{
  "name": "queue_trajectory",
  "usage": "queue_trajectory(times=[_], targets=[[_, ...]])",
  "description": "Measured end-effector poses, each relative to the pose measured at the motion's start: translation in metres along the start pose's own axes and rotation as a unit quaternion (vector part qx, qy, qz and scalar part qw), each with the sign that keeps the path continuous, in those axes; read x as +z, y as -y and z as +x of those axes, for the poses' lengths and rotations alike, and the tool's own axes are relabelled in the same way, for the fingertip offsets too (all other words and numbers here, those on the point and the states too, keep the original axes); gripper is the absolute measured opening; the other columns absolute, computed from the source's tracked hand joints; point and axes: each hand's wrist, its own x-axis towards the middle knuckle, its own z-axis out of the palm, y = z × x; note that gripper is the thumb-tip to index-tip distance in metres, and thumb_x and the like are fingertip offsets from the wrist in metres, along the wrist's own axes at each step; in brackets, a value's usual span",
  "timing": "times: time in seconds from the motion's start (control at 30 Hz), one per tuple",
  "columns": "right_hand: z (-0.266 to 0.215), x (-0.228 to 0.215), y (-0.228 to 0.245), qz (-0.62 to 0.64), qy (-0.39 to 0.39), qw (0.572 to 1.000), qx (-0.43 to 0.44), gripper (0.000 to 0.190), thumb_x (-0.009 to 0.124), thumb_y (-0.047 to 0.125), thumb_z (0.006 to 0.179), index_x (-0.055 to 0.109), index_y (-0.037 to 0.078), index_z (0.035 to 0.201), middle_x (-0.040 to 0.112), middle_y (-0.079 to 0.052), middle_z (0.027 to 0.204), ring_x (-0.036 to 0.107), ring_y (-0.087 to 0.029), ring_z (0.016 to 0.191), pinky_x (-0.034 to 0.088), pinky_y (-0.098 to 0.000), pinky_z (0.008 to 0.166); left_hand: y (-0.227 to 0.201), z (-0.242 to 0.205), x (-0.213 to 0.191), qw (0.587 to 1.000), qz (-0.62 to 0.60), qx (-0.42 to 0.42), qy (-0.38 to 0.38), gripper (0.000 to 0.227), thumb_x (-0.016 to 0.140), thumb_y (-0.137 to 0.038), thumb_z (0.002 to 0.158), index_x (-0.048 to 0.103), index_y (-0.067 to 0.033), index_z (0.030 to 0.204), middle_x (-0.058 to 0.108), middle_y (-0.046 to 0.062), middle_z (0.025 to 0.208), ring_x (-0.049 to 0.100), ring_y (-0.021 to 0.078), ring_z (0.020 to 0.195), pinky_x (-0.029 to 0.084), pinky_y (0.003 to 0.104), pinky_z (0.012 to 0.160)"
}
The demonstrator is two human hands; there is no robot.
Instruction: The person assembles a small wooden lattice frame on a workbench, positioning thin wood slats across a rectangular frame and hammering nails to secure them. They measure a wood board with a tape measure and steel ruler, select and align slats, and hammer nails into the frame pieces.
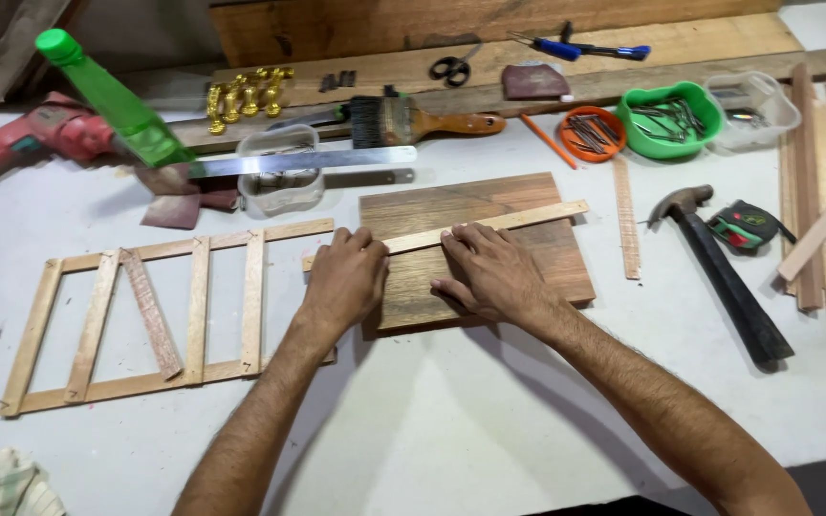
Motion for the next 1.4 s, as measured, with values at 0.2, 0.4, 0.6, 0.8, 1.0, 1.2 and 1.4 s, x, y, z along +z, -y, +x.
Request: queue_trajectory(times=[0.2,0.4,0.6,0.8,1.0,1.2,1.4], targets=[[-0.037,0.01,-0.071,0.02,-0.096,0.995,-0.004,0.066,0.057,0.063,0.096,0.065,0.006,0.127,0.062,-0.018,0.13,0.057,-0.033,0.126,0.042,-0.0544,0.107,-0.018,0.029,-0.021,1.0,0.01,-0.023,0.018,0.024,0.065,-0.029,0.101,0.075,-0.007,0.106,0.071,0.011,0.104,0.065,0.028,0.1,0.057,0.046,0.087],[-0.083,-0.027,-0.139,0.078,-0.108,0.986,0.096,0.055,0.066,0.056,0.092,0.069,0.01,0.122,0.066,-0.017,0.12,0.062,-0.033,0.114,0.047,-0.053,0.1,-0.107,0.098,-0.006,0.993,-0.029,0.112,-0.014,0.022,0.07,-0.025,0.093,0.076,-0.0071,0.104,0.071,0.013,0.106,0.064,0.0306,0.104,0.057,0.047,0.086],[-0.133,-0.041,-0.21,0.08,-0.152,0.963,0.208,0.045,0.075,0.044,0.09,0.072,0.008,0.116,0.068,-0.017,0.111,0.064,-0.034,0.11,0.052,-0.0477,0.095,-0.219,0.163,0.015,0.975,-0.029,0.219,0.001,0.024,0.073,-0.028,0.093,0.076,-0.0072,0.104,0.071,0.013,0.107,0.063,0.031,0.107,0.055,0.048,0.092],[-0.157,-0.02,-0.261,0.098,-0.079,0.944,0.306,0.059,0.08,0.038,0.086,0.062,-0.002,0.125,0.063,-0.024,0.111,0.064,-0.039,0.106,0.053,-0.0495,0.094,-0.271,0.209,0.048,0.966,-0.013,0.256,0.029,0.027,0.073,-0.024,0.09,0.074,-0.008,0.112,0.07,0.013,0.11,0.062,0.0294,0.109,0.055,0.046,0.09],[-0.158,0.017,-0.267,0.105,-0.087,0.94,0.312,0.042,0.072,0.022,0.09,0.058,-0.005,0.119,0.06,-0.025,0.113,0.065,-0.041,0.103,0.054,-0.051,0.091,-0.275,0.23,0.055,0.965,-0.052,0.256,0.028,0.03,0.071,-0.025,0.094,0.073,-0.0074,0.117,0.069,0.017,0.112,0.062,0.0299,0.107,0.055,0.046,0.089],[-0.151,0.009,-0.26,0.138,-0.09,0.929,0.331,0.039,0.062,0.014,0.092,0.049,-0.014,0.116,0.055,-0.03,0.107,0.068,-0.042,0.085,0.061,-0.0493,0.069,-0.23,0.205,0.022,0.989,-0.022,0.143,0.033,0.042,0.072,-0.036,0.095,0.07,0.0009,0.115,0.067,0.021,0.115,0.062,0.0316,0.108,0.057,0.047,0.085],[-0.141,0.046,-0.279,0.257,-0.28,0.9,0.214,0.032,0.064,0.025,0.105,0.053,-0.003,0.117,0.061,-0.005,0.076,0.063,-0.02,0.066,0.049,-0.0338,0.056,-0.186,0.172,0.05,0.992,-0.006,0.091,0.085,0.045,0.072,-0.039,0.092,0.069,0.0016,0.111,0.063,0.02,0.112,0.06,0.0311,0.105,0.058,0.045,0.085]])
